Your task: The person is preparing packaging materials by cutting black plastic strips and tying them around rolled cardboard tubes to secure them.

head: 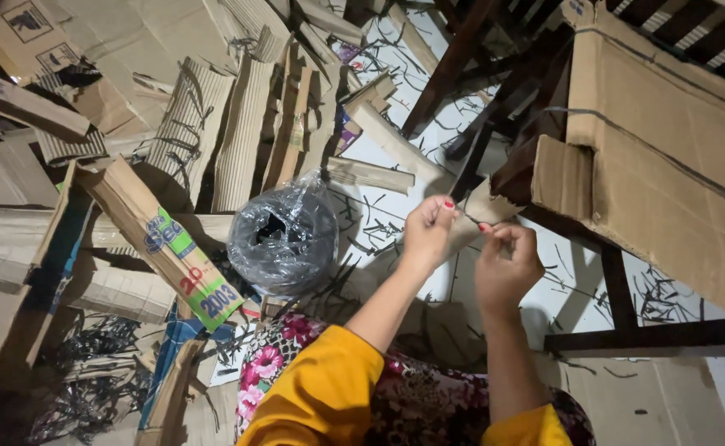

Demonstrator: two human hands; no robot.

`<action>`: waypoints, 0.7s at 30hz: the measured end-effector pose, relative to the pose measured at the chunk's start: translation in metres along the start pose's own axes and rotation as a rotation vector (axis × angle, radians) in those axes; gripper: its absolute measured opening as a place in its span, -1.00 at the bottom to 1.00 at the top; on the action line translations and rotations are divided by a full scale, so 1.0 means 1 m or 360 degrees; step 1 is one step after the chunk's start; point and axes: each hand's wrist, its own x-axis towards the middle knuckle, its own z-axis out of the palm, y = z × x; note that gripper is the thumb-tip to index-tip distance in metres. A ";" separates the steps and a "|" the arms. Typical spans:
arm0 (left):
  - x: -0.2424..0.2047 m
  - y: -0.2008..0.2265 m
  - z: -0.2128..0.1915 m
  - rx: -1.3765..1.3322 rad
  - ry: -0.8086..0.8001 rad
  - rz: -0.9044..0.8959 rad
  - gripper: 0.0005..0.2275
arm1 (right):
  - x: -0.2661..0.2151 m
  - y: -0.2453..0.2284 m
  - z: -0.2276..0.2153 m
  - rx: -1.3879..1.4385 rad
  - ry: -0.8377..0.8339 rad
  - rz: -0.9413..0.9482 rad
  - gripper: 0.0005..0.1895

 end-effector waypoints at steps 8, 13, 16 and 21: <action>-0.012 0.032 -0.040 0.0855 -0.0321 -0.0041 -0.78 | -0.025 -0.001 -0.033 0.0663 -0.0593 0.0617 -0.84; -0.043 0.072 -0.061 0.1734 -0.0792 -0.0413 -0.68 | -0.112 0.044 -0.066 0.0345 -0.1157 0.0718 -0.88; -0.045 0.064 -0.067 0.2235 -0.0993 -0.0415 -0.73 | -0.161 0.077 -0.077 -0.0138 -0.1525 0.0789 -0.88; -0.036 0.028 -0.069 0.2559 -0.1103 -0.0510 -0.76 | -0.261 0.148 -0.052 -0.0298 -0.1831 0.1158 -0.75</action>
